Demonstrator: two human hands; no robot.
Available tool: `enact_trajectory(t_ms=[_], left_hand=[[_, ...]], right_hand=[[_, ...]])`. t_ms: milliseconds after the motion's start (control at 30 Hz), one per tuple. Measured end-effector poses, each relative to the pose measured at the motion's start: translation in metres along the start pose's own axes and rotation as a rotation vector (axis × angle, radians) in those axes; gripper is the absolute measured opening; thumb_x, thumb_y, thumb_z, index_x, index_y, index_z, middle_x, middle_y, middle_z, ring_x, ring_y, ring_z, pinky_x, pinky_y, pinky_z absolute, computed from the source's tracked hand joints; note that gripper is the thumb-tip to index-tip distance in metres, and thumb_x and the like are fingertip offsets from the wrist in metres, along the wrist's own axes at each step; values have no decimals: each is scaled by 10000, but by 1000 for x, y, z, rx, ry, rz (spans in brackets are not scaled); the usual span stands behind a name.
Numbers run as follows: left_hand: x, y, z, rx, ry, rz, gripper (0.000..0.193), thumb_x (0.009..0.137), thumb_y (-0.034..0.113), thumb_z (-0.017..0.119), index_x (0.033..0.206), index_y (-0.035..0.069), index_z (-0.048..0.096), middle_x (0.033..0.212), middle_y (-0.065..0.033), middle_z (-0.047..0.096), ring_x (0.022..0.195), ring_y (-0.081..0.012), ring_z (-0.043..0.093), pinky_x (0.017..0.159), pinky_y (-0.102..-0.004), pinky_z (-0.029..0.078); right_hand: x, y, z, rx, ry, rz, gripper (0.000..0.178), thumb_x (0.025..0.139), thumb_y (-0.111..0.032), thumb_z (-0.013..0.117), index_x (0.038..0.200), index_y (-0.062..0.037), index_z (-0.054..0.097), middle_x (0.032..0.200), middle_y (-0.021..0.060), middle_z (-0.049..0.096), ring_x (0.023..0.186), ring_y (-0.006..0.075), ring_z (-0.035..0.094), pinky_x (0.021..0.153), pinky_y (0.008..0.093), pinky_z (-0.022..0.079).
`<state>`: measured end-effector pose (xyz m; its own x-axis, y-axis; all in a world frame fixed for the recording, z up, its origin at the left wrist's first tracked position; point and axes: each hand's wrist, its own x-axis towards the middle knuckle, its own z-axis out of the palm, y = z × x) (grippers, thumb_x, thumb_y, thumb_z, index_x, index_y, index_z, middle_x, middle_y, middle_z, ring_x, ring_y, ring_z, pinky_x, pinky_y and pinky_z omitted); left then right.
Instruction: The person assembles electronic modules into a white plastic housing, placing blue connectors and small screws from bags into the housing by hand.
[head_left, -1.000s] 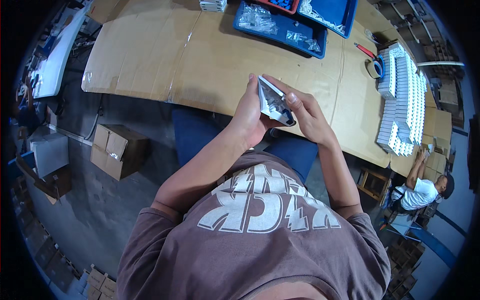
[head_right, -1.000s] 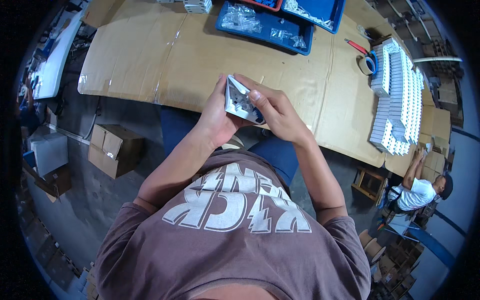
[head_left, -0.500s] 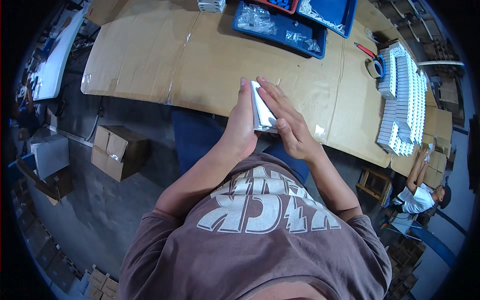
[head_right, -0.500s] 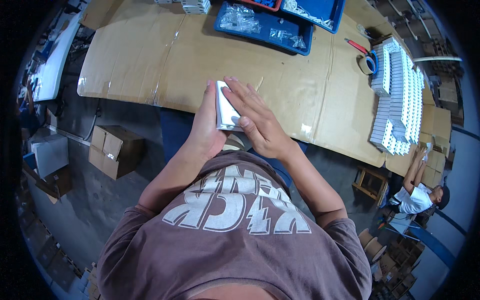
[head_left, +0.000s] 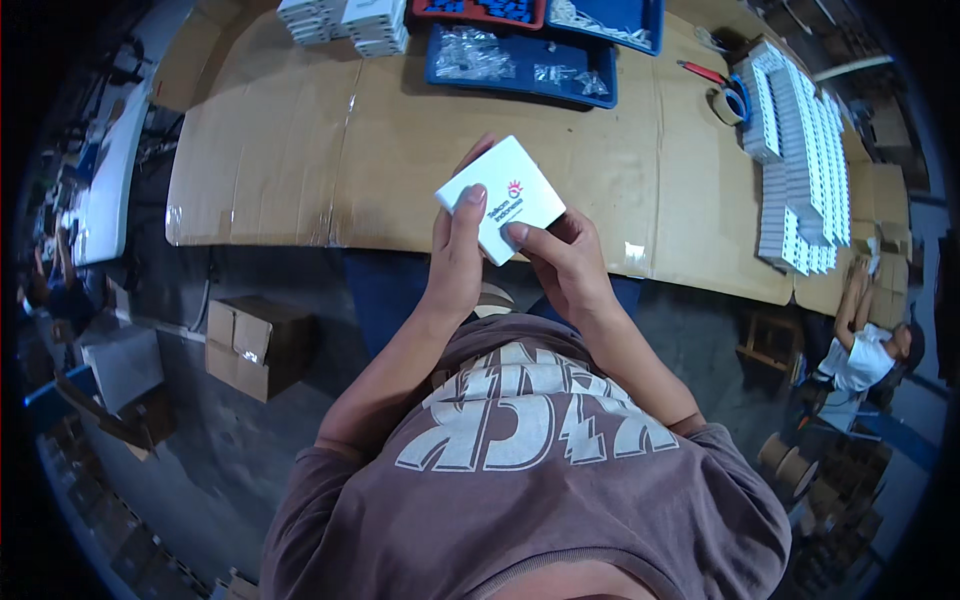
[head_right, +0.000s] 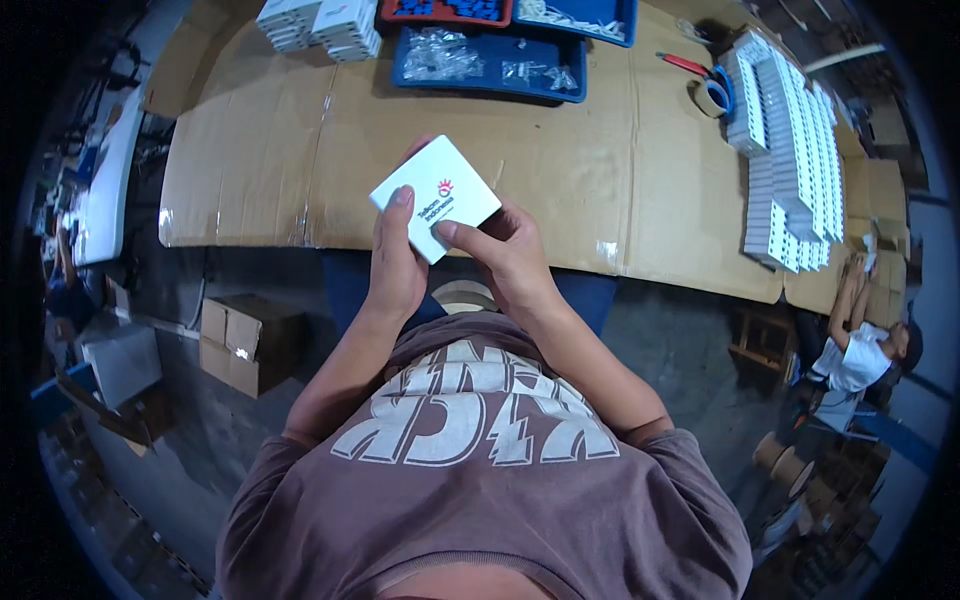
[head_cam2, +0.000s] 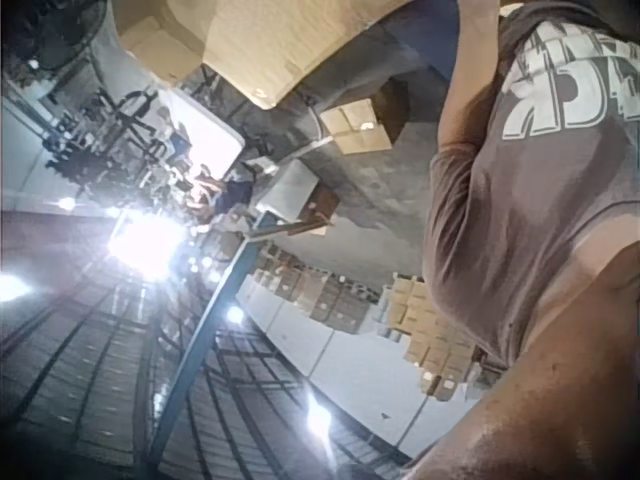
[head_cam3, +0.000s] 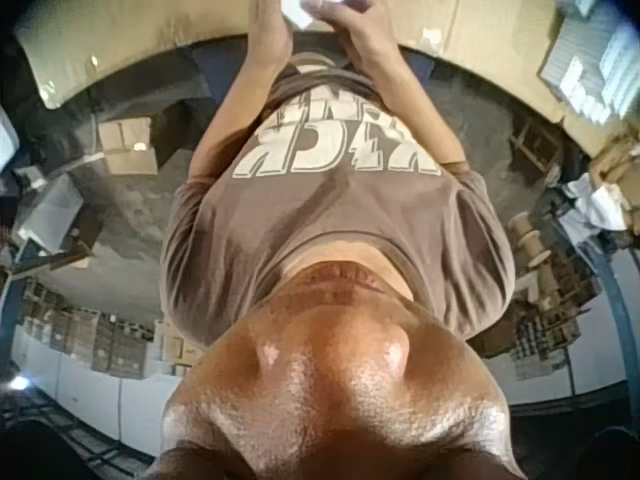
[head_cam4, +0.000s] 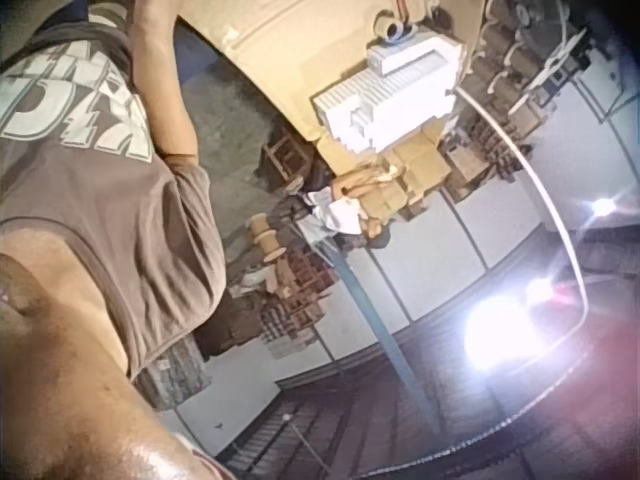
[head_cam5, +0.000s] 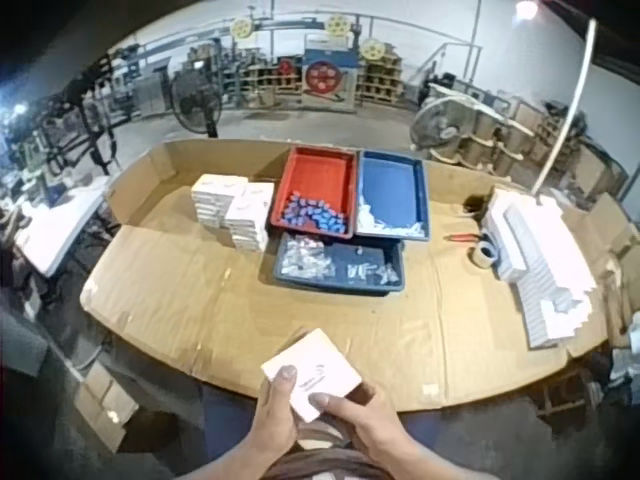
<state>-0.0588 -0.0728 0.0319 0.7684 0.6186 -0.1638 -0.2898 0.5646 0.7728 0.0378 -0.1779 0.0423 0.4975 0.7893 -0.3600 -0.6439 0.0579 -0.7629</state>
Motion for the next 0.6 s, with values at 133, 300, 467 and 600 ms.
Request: enact_trajectory(t_ms=[133, 300, 467, 600], left_hand=[[0, -7, -23, -117, 54, -54, 472, 1020, 209, 675, 1417, 11, 516, 1265, -83, 637, 1157, -146, 618, 1007, -302, 488], [2, 16, -20, 407, -32, 211, 626, 936, 88, 763, 1468, -18, 450, 1343, -110, 606, 1238, -181, 590, 1076, -336, 444], [-8, 32, -17, 475, -245, 100, 501, 896, 99, 811, 1330, -37, 601, 1239, -85, 655, 1114, -149, 637, 978, -284, 506], [-14, 29, -7, 216, -161, 205, 433, 887, 105, 819, 1253, -47, 645, 1139, -65, 674, 1073, -138, 642, 947, -276, 517]], right_hand=[[8, -15, -3, -61, 36, -229, 442, 861, 31, 777, 1264, 43, 595, 1186, 140, 694, 1134, 204, 659, 989, 368, 541], [11, -26, -28, -357, -48, -397, 373, 839, -18, 829, 1170, 25, 663, 1108, 85, 704, 1059, 155, 650, 919, 311, 521], [0, -40, -25, -633, -269, -493, 356, 804, -50, 862, 1113, 33, 705, 1059, 74, 689, 1007, 159, 641, 917, 322, 500], [-7, -42, -21, -356, -346, -496, 388, 837, -52, 834, 1175, 62, 680, 1147, 126, 663, 1076, 202, 628, 954, 345, 489]])
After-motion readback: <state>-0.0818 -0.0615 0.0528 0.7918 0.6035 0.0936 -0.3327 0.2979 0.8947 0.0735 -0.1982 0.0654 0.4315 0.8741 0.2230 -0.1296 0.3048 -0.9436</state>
